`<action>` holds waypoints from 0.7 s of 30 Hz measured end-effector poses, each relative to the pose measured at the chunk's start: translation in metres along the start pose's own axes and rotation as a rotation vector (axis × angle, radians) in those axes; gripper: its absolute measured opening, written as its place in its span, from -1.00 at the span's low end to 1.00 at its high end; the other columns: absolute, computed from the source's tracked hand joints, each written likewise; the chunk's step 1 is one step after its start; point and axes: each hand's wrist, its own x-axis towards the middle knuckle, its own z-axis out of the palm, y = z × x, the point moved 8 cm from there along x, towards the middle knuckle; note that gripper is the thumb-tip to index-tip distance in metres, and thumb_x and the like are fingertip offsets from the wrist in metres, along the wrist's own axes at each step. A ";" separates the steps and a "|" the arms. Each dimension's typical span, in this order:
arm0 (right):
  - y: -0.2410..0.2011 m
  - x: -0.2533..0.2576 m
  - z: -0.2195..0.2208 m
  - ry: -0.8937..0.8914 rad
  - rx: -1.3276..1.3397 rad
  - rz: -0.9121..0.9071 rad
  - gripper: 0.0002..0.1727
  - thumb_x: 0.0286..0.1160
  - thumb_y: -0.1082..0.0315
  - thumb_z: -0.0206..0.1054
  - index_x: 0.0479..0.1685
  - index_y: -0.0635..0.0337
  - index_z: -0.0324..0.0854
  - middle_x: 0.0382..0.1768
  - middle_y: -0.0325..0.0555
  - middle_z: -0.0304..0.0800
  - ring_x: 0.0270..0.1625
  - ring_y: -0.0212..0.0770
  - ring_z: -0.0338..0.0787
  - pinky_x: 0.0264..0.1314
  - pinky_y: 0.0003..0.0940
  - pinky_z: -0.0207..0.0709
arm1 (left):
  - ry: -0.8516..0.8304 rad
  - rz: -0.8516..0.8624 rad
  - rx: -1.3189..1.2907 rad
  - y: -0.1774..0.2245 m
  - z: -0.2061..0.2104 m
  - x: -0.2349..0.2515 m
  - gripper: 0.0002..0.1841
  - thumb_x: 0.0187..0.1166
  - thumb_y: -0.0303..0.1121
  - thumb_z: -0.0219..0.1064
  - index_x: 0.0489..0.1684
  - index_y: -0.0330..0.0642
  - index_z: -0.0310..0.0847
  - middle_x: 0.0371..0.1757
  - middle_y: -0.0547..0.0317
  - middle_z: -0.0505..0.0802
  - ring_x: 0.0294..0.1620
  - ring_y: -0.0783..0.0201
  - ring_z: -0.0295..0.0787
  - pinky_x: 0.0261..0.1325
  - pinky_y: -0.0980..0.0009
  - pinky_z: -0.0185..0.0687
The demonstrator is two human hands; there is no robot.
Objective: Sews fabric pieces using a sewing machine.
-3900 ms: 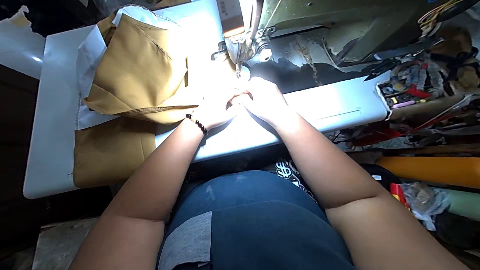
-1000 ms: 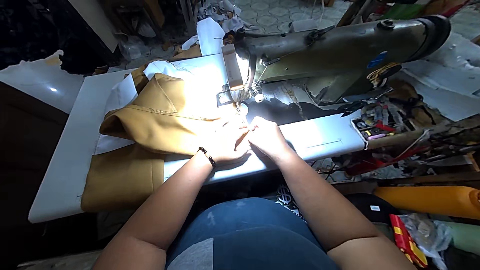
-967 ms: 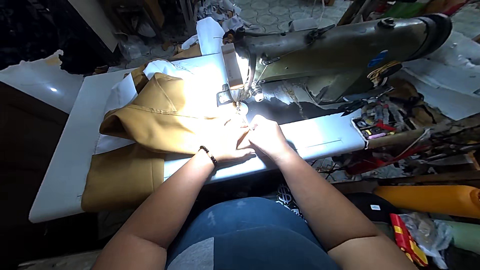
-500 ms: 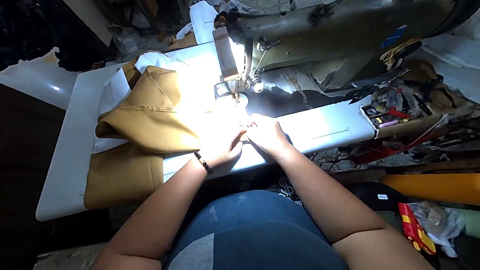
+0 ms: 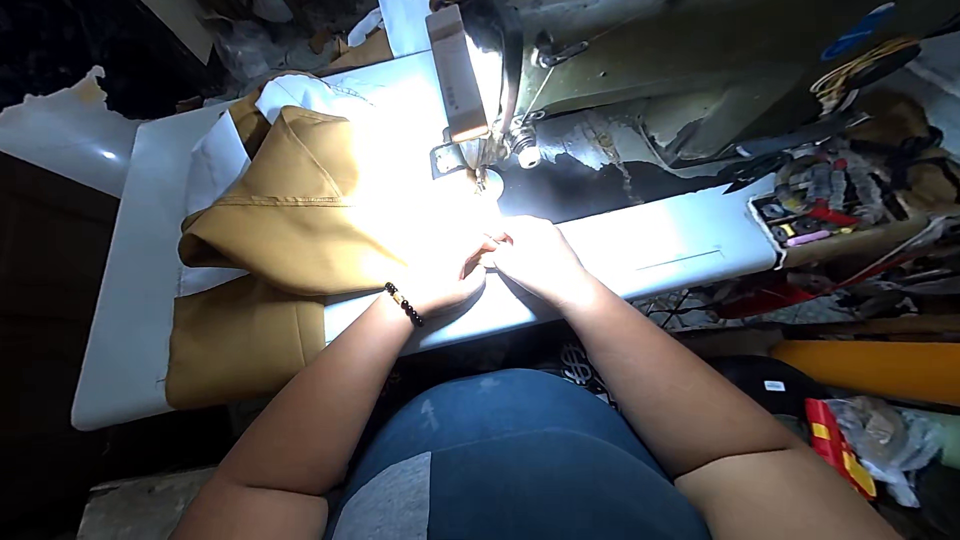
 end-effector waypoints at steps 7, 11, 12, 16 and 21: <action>0.003 0.040 0.000 0.006 -0.119 0.026 -0.75 0.56 0.18 0.42 -0.12 0.21 0.82 -0.08 0.10 0.86 0.09 0.09 0.83 0.13 0.13 0.63 | -0.001 -0.008 0.069 -0.028 -0.015 0.036 -0.69 0.69 -0.36 0.15 0.23 -0.21 0.72 0.16 0.03 0.87 0.21 0.23 0.80 0.32 0.21 0.63; 0.015 0.049 0.002 0.154 -0.127 -0.042 -0.69 0.61 0.17 0.35 0.04 0.23 0.82 0.02 0.12 0.86 0.14 0.08 0.84 0.23 0.07 0.66 | 0.052 -0.025 0.246 -0.035 -0.021 0.048 -0.61 0.66 -0.20 0.10 0.26 -0.08 0.76 0.29 -0.01 0.81 0.47 -0.03 0.60 0.51 -0.15 0.33; 0.019 0.048 0.000 0.205 -0.098 -0.064 -0.67 0.65 0.17 0.31 0.05 0.23 0.81 -0.02 0.12 0.85 0.09 0.06 0.85 0.19 0.03 0.67 | 0.054 -0.075 0.267 -0.035 -0.022 0.048 -0.60 0.73 -0.17 0.05 0.28 -0.06 0.76 0.29 -0.02 0.79 0.47 -0.05 0.59 0.52 -0.21 0.30; 0.038 0.046 -0.010 0.202 0.037 0.130 -0.66 0.74 0.27 0.19 -0.10 0.41 0.74 -0.04 0.22 0.76 0.07 0.11 0.78 0.20 0.08 0.60 | 0.219 -0.140 0.366 -0.013 -0.034 0.033 -0.59 0.88 -0.21 -0.02 0.35 -0.12 0.72 0.25 -0.02 0.86 0.31 0.02 0.80 0.41 -0.03 0.61; 0.028 0.048 -0.012 0.089 0.078 -0.034 -0.73 0.51 0.17 0.39 0.02 0.05 0.88 0.04 -0.04 0.85 0.28 0.00 0.71 0.43 0.02 0.50 | 0.223 -0.298 0.542 -0.001 -0.054 -0.029 -0.45 0.59 0.13 0.08 0.30 0.04 0.79 0.31 0.00 0.84 0.49 -0.20 0.62 0.56 -0.33 0.29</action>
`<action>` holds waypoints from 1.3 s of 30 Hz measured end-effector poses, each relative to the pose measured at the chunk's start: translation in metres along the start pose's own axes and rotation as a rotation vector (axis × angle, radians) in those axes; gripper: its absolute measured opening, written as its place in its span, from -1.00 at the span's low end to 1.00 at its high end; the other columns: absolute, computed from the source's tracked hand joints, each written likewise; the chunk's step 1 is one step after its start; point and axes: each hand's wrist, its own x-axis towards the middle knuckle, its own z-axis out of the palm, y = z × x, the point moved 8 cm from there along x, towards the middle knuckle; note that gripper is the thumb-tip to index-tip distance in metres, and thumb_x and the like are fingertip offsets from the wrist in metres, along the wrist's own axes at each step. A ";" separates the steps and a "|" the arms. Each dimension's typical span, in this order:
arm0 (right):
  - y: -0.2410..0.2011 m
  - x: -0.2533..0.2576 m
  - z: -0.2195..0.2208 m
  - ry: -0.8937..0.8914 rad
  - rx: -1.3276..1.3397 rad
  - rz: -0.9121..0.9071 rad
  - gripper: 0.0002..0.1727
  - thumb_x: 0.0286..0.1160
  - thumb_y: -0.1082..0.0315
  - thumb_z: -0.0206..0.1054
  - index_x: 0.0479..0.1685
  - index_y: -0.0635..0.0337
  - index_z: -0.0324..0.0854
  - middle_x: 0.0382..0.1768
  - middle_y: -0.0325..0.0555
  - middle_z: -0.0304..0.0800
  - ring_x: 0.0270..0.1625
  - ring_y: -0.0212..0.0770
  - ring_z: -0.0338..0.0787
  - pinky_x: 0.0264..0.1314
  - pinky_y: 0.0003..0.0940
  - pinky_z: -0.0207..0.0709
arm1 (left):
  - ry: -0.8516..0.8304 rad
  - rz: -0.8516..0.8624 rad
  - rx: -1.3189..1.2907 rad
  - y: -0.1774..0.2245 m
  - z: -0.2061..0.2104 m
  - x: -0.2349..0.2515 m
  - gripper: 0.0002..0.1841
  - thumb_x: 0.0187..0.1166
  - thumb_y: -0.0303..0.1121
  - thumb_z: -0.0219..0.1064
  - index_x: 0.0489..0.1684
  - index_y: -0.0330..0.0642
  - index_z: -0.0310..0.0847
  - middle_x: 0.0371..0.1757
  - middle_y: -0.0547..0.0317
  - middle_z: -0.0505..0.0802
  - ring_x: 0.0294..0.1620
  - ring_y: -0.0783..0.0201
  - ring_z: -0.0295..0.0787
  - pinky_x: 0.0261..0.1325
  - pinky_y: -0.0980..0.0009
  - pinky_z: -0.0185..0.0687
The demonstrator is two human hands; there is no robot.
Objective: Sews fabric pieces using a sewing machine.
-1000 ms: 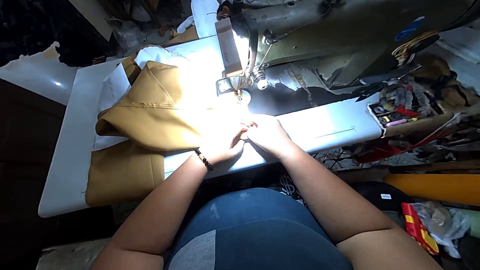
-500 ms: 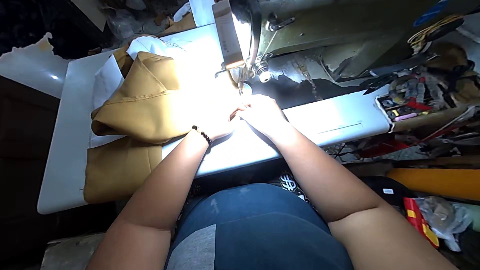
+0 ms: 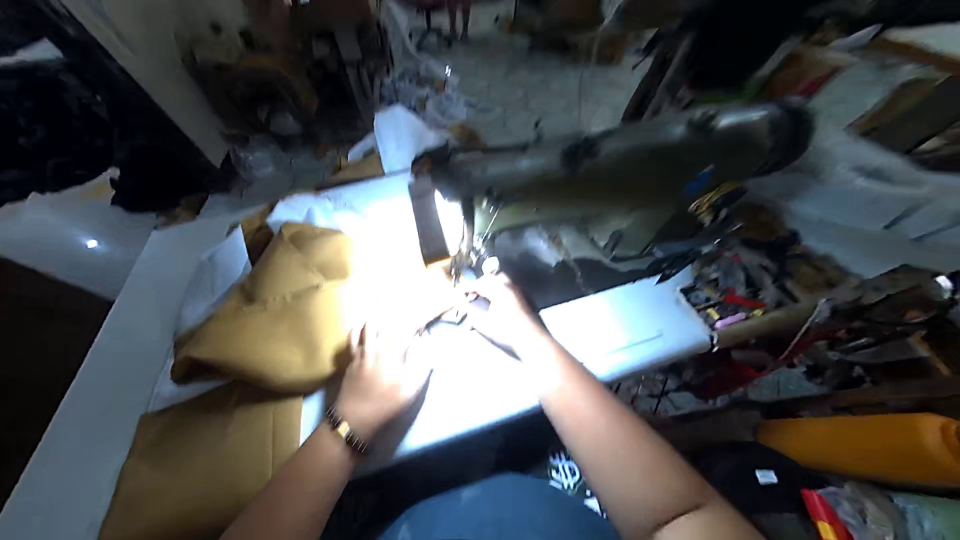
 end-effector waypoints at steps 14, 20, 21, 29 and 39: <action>0.002 0.000 -0.006 0.041 0.366 -0.019 -0.72 0.53 0.31 0.42 0.01 0.36 0.78 -0.02 0.04 0.85 -0.01 -0.36 0.79 0.16 -0.47 0.62 | 0.201 -0.051 0.099 -0.079 -0.060 -0.030 -0.85 0.52 -0.59 0.33 -0.18 -0.39 0.86 -0.07 -0.27 0.90 0.10 -0.36 0.81 0.21 -0.29 0.64; 0.005 -0.002 0.004 -0.094 0.645 0.233 -0.64 0.80 0.25 0.18 0.34 0.34 0.48 -0.20 -0.01 0.80 -0.39 -0.30 0.83 -0.34 -0.40 0.72 | 0.236 -0.123 0.127 -0.054 -0.100 -0.012 -0.75 0.67 -0.64 0.17 0.10 -0.44 0.77 0.03 -0.37 0.87 0.13 -0.36 0.83 0.21 -0.22 0.69; 0.006 -0.002 0.005 -0.107 0.673 0.256 -0.64 0.82 0.24 0.14 0.36 0.32 0.44 -0.31 -0.06 0.78 -0.50 -0.32 0.77 -0.46 -0.43 0.66 | 0.205 -0.139 0.109 -0.054 -0.098 -0.009 -0.72 0.67 -0.65 0.15 0.19 -0.43 0.73 0.08 -0.40 0.84 0.16 -0.38 0.81 0.23 -0.23 0.67; 0.004 -0.002 0.008 -0.148 0.581 0.326 -0.57 0.86 0.15 0.09 0.49 0.23 0.35 -0.20 -0.02 0.67 -0.50 -0.31 0.59 -0.47 -0.38 0.51 | -0.134 -0.033 0.293 -0.064 -0.065 -0.013 -0.19 0.04 -0.07 0.82 0.42 -0.12 0.69 0.56 -0.41 0.53 0.48 -0.49 0.49 0.42 -0.21 0.51; 0.012 -0.003 0.011 -0.155 0.594 0.314 -0.57 0.89 0.15 0.03 0.53 0.20 0.32 -0.43 -0.15 0.57 -0.67 -0.40 0.45 -0.62 -0.49 0.41 | 0.115 0.136 0.165 -0.053 -0.077 -0.021 -0.64 0.33 -0.74 0.32 0.00 -0.23 0.89 0.35 -0.18 0.81 0.42 -0.26 0.72 0.36 -0.16 0.66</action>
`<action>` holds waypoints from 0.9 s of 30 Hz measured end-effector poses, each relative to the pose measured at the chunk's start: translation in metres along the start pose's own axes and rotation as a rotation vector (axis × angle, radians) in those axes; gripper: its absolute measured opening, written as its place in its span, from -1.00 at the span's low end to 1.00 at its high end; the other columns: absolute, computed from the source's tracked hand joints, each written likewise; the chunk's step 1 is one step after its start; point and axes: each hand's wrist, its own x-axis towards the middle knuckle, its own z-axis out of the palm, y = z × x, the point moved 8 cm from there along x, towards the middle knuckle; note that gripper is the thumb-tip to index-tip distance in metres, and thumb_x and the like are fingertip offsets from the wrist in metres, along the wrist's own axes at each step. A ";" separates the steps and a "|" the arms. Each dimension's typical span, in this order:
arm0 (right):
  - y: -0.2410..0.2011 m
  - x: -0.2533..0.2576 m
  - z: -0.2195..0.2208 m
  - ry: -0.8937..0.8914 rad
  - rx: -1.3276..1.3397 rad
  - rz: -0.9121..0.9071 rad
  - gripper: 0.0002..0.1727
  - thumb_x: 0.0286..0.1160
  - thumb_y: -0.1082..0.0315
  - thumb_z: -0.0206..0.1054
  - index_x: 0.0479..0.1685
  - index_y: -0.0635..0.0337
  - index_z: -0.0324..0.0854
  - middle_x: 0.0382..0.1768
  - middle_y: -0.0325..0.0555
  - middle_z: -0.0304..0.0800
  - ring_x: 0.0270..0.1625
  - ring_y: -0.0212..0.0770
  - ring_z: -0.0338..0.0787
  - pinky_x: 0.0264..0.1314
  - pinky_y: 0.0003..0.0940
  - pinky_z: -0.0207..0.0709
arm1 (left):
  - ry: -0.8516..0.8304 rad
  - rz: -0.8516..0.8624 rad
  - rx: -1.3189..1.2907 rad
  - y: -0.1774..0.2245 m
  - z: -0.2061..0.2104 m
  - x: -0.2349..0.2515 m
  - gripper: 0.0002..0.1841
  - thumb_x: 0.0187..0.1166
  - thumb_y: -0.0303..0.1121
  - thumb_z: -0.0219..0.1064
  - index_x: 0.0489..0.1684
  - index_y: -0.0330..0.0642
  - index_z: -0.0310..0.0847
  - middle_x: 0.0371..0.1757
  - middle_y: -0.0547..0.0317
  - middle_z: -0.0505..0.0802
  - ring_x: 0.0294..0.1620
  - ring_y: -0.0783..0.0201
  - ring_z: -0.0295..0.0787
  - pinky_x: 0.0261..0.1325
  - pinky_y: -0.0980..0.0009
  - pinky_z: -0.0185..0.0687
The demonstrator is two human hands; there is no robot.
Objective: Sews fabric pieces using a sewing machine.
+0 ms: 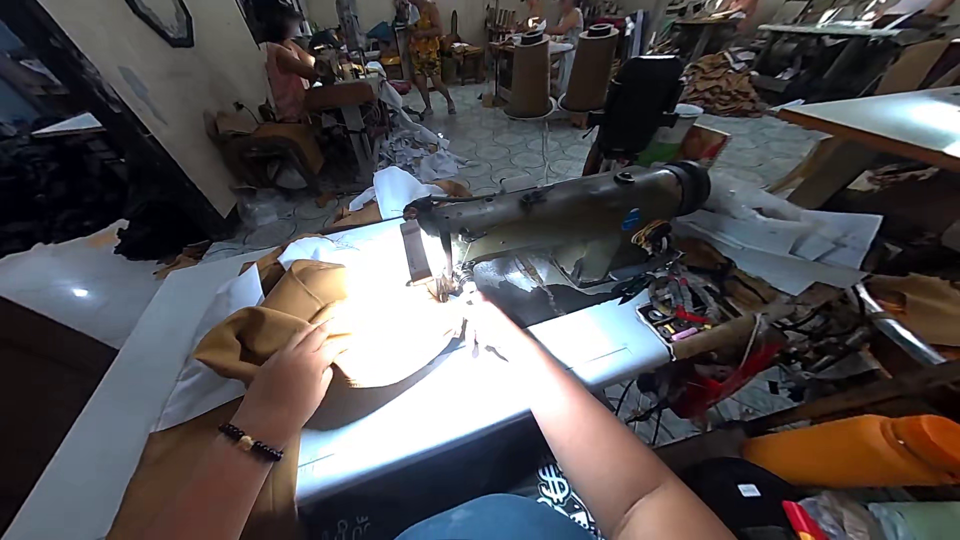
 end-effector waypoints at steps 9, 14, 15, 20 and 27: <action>0.036 -0.114 0.045 -0.263 0.423 0.121 -0.74 0.82 0.39 0.07 0.34 0.25 0.42 -0.32 -0.19 0.76 -0.45 -0.38 0.78 -0.36 -0.51 0.72 | -0.682 -0.210 0.178 0.006 0.006 -0.019 -0.72 0.64 -0.47 0.24 0.15 -0.08 0.84 0.27 -0.04 0.84 0.37 -0.15 0.69 0.53 -0.29 0.24; 0.039 -0.113 0.043 -0.180 0.396 0.045 -0.78 0.76 0.51 0.11 0.22 0.34 0.55 -0.36 -0.13 0.81 -0.40 -0.36 0.83 -0.24 -0.49 0.76 | -0.152 -0.016 -0.443 0.089 0.003 0.042 -0.75 0.59 -0.51 0.22 0.07 -0.29 0.77 -0.12 -0.08 0.90 -0.10 0.00 0.87 0.02 -0.06 0.73; 0.039 -0.113 0.042 -0.162 0.393 0.041 -0.78 0.74 0.53 0.11 0.20 0.35 0.56 -0.39 -0.15 0.78 -0.44 -0.37 0.80 -0.29 -0.50 0.74 | -0.160 -0.019 -0.544 0.101 0.017 0.055 -0.73 0.63 -0.47 0.16 0.16 -0.25 0.71 0.00 0.00 0.89 0.00 0.12 0.87 0.14 0.06 0.75; 0.040 -0.111 0.038 -0.102 0.473 0.096 -0.84 0.68 0.59 0.16 0.09 0.31 0.55 -0.41 -0.11 0.75 -0.56 -0.39 0.72 -0.47 -0.55 0.67 | -0.280 -0.224 -0.514 0.098 0.108 0.078 -0.60 0.61 -0.08 0.35 0.05 -0.29 0.73 0.01 -0.18 0.82 0.13 -0.13 0.77 0.24 -0.17 0.59; 0.007 -0.105 0.017 0.126 -0.457 -0.475 -0.63 0.42 0.50 0.38 0.24 0.23 0.73 -0.11 -0.02 0.85 -0.31 -0.22 0.77 -0.22 -0.21 0.69 | -0.264 -0.160 -0.563 0.105 0.119 0.060 -0.70 0.65 -0.13 0.35 0.06 -0.17 0.74 -0.11 -0.04 0.86 -0.01 0.00 0.80 0.12 -0.10 0.61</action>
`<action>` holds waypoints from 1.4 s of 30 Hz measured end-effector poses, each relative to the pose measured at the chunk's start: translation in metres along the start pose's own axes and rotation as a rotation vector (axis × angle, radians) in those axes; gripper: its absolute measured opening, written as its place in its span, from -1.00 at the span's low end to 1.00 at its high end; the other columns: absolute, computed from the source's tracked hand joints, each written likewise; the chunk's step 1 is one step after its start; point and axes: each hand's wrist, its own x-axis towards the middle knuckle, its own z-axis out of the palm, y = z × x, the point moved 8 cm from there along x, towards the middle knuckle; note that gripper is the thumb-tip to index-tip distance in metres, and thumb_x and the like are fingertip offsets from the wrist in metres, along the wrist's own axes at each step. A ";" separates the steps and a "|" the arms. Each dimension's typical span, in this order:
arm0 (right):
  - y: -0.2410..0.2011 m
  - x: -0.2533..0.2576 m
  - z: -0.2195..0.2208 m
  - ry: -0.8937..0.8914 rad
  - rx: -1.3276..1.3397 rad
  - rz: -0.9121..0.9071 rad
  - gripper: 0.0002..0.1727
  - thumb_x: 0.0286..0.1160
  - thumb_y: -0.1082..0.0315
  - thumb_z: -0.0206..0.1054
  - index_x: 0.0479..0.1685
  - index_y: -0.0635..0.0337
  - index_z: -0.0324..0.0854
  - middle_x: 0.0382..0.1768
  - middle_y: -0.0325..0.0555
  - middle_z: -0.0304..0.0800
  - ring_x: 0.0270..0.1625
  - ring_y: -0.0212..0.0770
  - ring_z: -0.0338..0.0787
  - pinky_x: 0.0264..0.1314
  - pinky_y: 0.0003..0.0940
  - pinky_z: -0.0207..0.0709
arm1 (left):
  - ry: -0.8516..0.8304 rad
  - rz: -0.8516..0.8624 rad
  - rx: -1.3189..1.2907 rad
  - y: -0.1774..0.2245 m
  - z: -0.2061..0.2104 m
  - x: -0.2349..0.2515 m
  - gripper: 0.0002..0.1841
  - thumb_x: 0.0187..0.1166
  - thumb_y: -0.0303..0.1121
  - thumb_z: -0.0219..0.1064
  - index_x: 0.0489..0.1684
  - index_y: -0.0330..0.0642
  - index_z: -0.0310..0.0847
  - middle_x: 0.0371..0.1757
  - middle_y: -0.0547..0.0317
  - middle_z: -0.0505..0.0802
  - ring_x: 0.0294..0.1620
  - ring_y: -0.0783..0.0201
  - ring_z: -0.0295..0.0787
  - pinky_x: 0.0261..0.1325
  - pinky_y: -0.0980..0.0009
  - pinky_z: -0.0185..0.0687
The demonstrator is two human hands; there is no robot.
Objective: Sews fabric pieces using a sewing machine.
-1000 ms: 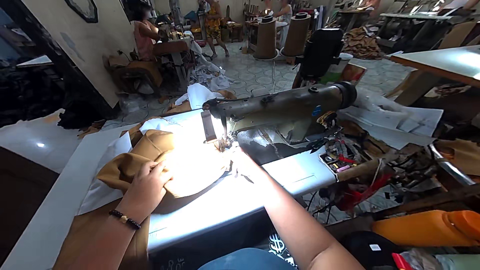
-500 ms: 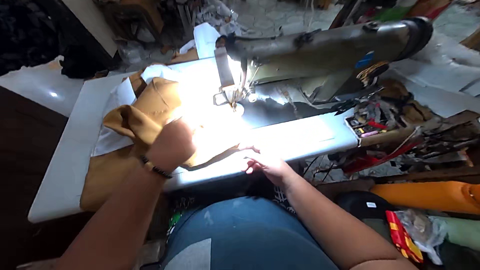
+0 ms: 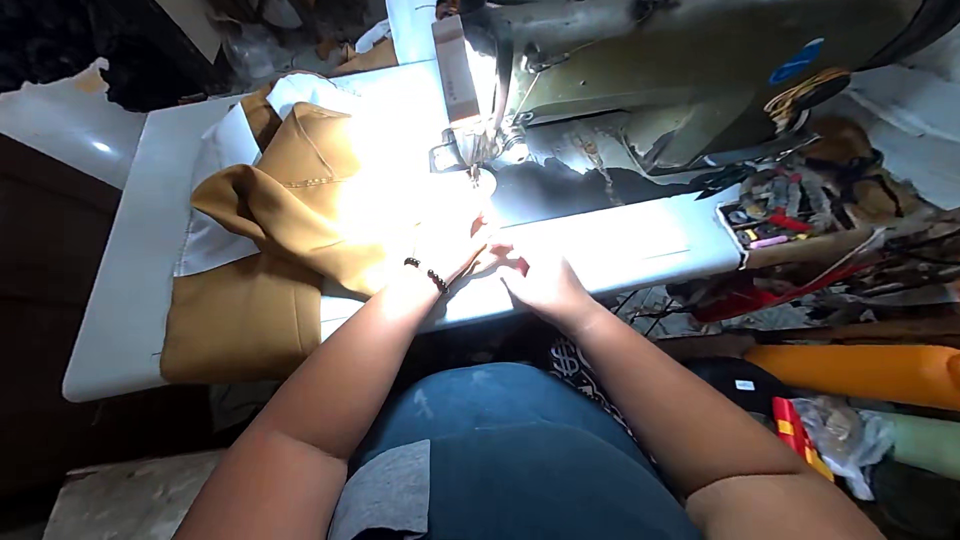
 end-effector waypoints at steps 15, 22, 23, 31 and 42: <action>-0.001 -0.007 -0.006 0.244 -0.244 -0.531 -0.76 0.50 0.39 0.30 -0.13 0.26 0.89 0.03 0.10 0.92 0.20 0.05 0.85 0.32 -0.05 0.59 | 0.081 0.538 -0.007 0.033 0.004 -0.032 -0.68 0.52 -0.30 0.44 0.02 -0.43 0.74 -0.09 -0.09 0.88 0.03 0.16 0.82 0.20 0.28 0.67; 0.000 -0.005 -0.006 0.247 -0.246 -0.519 -0.77 0.52 0.42 0.27 -0.15 0.20 0.89 -0.04 0.05 0.93 0.19 0.02 0.83 0.35 -0.07 0.57 | 0.138 0.550 0.290 0.047 0.007 0.000 -0.78 0.64 -0.37 0.20 -0.33 -0.28 0.72 -0.26 -0.11 0.78 -0.04 -0.13 0.77 0.05 -0.06 0.57; 0.000 -0.005 -0.006 0.247 -0.245 -0.518 -0.77 0.49 0.42 0.28 -0.16 0.21 0.89 -0.04 0.06 0.93 0.18 0.03 0.84 0.33 -0.05 0.58 | 0.154 0.544 0.245 0.042 0.010 -0.002 -0.79 0.64 -0.39 0.20 -0.29 -0.27 0.73 -0.27 -0.07 0.78 -0.07 -0.06 0.77 0.02 0.01 0.59; 0.006 0.010 0.001 -0.064 -0.249 -0.306 -0.75 0.59 0.37 0.29 0.02 0.15 0.87 -0.06 -0.02 0.92 0.05 -0.05 0.89 0.14 -0.01 0.70 | -0.017 0.369 0.139 0.016 0.007 -0.049 -0.60 0.53 -0.38 0.16 0.29 -0.18 0.75 0.50 0.00 0.73 0.65 -0.02 0.49 0.71 -0.05 0.21; 0.019 0.078 0.011 -0.116 -0.309 -0.254 -0.73 0.65 0.38 0.23 0.11 0.15 0.83 0.17 0.01 0.86 0.35 0.05 0.76 0.38 0.14 0.54 | -0.102 0.244 0.107 -0.030 -0.004 0.013 -0.58 0.77 -0.16 0.00 0.43 0.02 0.66 0.43 0.17 0.76 0.52 0.13 0.60 0.57 -0.19 0.29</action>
